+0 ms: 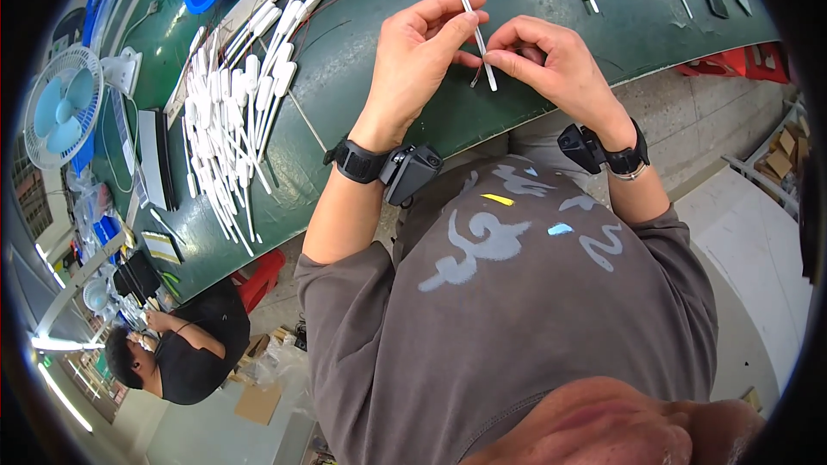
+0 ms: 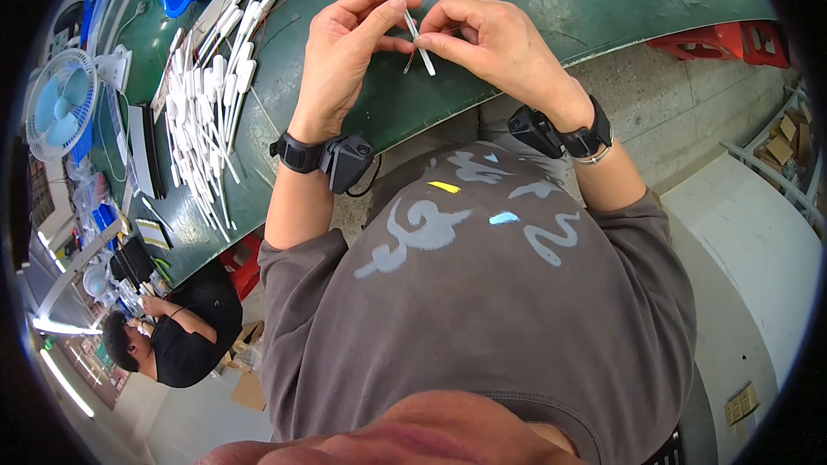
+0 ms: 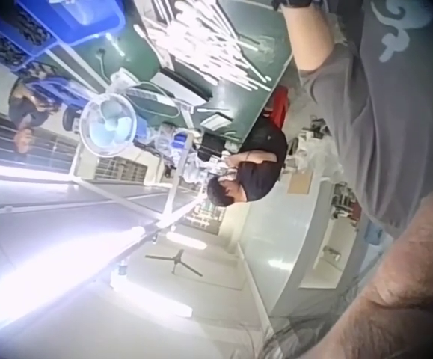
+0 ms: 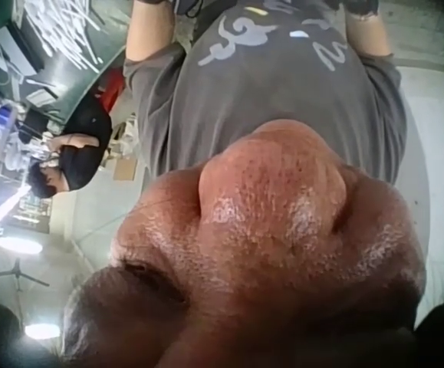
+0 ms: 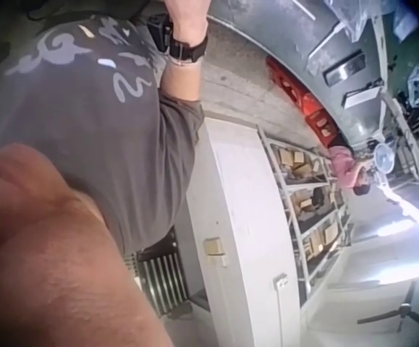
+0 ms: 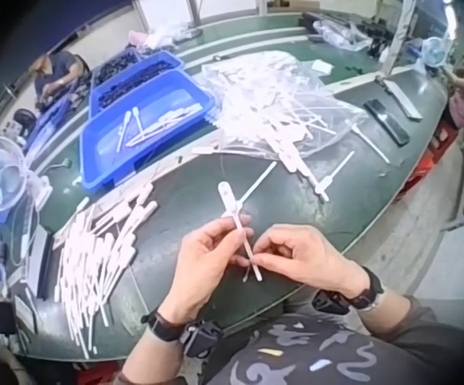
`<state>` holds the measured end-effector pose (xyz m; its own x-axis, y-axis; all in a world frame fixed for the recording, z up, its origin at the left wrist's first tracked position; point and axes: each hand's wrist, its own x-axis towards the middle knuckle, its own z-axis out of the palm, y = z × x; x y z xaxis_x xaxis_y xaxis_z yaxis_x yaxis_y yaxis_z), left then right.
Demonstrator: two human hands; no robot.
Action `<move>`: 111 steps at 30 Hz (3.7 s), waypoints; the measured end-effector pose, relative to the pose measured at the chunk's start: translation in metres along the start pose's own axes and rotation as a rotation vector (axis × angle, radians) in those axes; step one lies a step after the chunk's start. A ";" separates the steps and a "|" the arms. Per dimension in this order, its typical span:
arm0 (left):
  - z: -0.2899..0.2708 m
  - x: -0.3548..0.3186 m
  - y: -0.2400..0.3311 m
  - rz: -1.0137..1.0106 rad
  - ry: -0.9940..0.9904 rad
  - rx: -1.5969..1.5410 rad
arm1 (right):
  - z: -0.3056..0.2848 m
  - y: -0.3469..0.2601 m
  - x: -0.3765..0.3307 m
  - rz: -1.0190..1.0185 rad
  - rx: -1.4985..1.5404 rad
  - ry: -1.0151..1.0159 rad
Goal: The person picks up a white plastic part and a wire, inserts the wire into the part, and then presses a second white plastic part onto the first to enclose the wire.
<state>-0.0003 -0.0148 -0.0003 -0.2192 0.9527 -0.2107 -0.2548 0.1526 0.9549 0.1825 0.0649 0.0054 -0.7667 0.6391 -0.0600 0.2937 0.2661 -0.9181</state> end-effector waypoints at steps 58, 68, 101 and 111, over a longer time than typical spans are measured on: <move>-0.021 -0.005 -0.001 0.222 0.085 1.115 | -0.008 0.037 0.019 -0.504 -0.707 0.307; -0.025 0.000 -0.011 0.406 0.158 1.039 | -0.010 0.035 0.020 -0.513 -0.709 0.289; -0.011 -0.001 -0.007 0.539 0.061 1.353 | -0.016 0.037 0.024 -0.515 -0.629 0.267; -0.009 -0.001 -0.005 0.479 0.130 1.295 | -0.018 0.036 0.024 -0.533 -0.614 0.262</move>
<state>-0.0071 -0.0192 -0.0069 -0.1395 0.9608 0.2398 0.9000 0.0221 0.4353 0.1849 0.1029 -0.0223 -0.7557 0.4437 0.4817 0.2465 0.8742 -0.4184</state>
